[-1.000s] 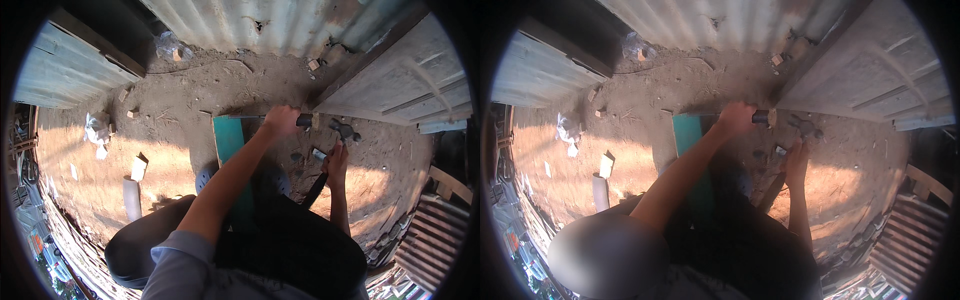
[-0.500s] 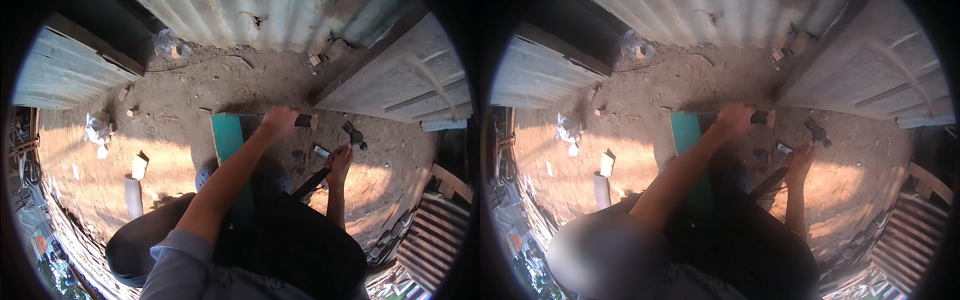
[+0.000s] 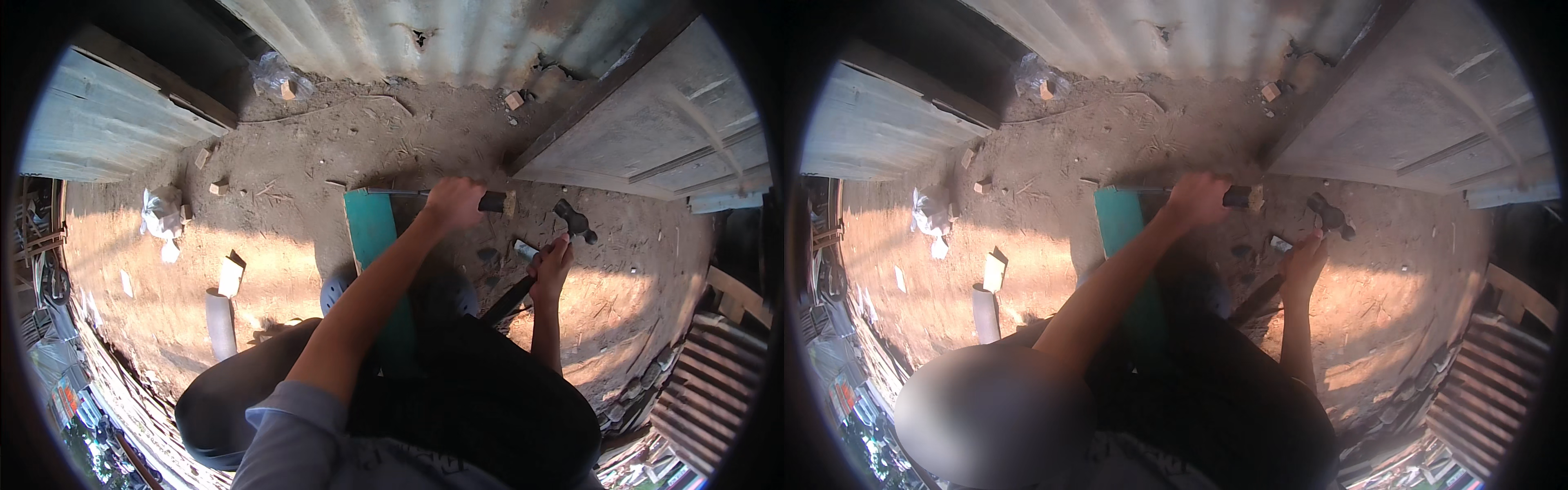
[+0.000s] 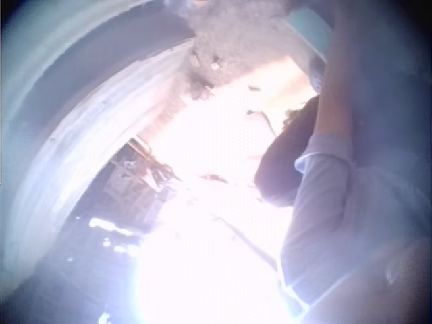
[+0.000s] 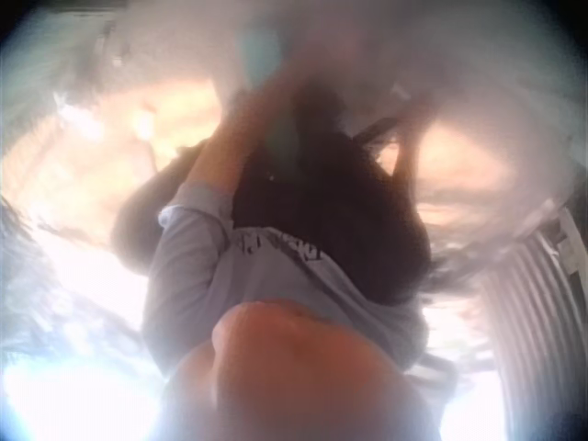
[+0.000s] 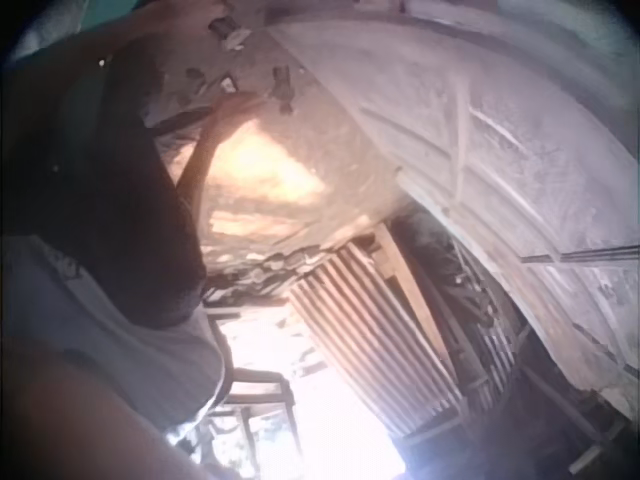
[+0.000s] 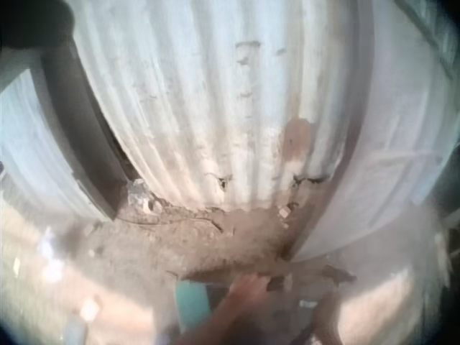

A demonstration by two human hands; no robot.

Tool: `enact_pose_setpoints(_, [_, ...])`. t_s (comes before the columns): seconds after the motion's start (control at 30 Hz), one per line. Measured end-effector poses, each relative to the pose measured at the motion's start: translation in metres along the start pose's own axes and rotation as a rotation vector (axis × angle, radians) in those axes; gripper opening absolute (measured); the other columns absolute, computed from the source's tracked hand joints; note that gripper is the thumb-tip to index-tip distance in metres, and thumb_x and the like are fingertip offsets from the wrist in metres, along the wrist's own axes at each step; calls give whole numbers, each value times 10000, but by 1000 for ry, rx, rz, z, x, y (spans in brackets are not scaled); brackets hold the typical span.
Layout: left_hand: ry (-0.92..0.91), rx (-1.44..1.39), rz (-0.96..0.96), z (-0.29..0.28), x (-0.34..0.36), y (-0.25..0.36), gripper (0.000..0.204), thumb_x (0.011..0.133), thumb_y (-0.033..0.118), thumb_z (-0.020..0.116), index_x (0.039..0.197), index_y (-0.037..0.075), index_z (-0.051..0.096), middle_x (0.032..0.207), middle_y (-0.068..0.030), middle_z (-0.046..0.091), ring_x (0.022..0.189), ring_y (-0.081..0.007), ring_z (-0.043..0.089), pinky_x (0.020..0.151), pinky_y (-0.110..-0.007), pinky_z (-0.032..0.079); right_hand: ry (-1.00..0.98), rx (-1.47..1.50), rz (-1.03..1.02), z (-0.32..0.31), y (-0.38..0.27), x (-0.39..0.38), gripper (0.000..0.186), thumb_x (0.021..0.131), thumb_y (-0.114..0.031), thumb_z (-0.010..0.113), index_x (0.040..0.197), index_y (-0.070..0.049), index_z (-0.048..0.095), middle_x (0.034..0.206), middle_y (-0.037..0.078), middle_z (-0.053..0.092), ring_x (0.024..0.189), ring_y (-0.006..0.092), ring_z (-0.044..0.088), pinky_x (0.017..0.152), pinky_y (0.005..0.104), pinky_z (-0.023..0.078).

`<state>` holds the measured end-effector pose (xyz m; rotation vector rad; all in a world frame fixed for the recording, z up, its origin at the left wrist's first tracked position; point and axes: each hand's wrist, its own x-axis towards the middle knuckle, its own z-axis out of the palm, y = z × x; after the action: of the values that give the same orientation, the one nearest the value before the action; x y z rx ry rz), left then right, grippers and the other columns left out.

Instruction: The person uses a hammer and chisel to carve a small cylindrical wooden piece placed on a green board. They repeatedly strike the chisel to remove wood shavings and shape the piece.

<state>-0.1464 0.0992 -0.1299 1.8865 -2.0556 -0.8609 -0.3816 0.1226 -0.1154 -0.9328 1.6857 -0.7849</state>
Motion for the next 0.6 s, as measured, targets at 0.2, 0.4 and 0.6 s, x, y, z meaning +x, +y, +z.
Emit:
enact_pose_setpoints(0.2, [-48,70,10,-6,-3,-6,303,743,277,693,956,68,645,860,-150,683,856,-341,676,781,-438,537,-64,102,163,6,-29,-16,338,1012,-420,400,820,-143,377,563,-43,295,380,60,275,345,241,248])
enact_pose_setpoints(0.4, [-86,36,16,-1,-5,-5,291,723,250,684,946,70,638,892,-170,674,876,-351,666,778,-445,543,-118,-463,-390,-26,31,23,326,1014,-403,403,819,-142,392,551,-53,301,377,46,273,330,234,228])
enact_pose_setpoints(0.6, [-14,0,28,2,1,-2,285,714,244,687,936,71,638,903,-171,671,867,-352,667,780,-455,542,-177,-369,-317,-28,13,19,340,1014,-414,404,805,-147,390,555,-47,290,378,52,252,334,242,220])
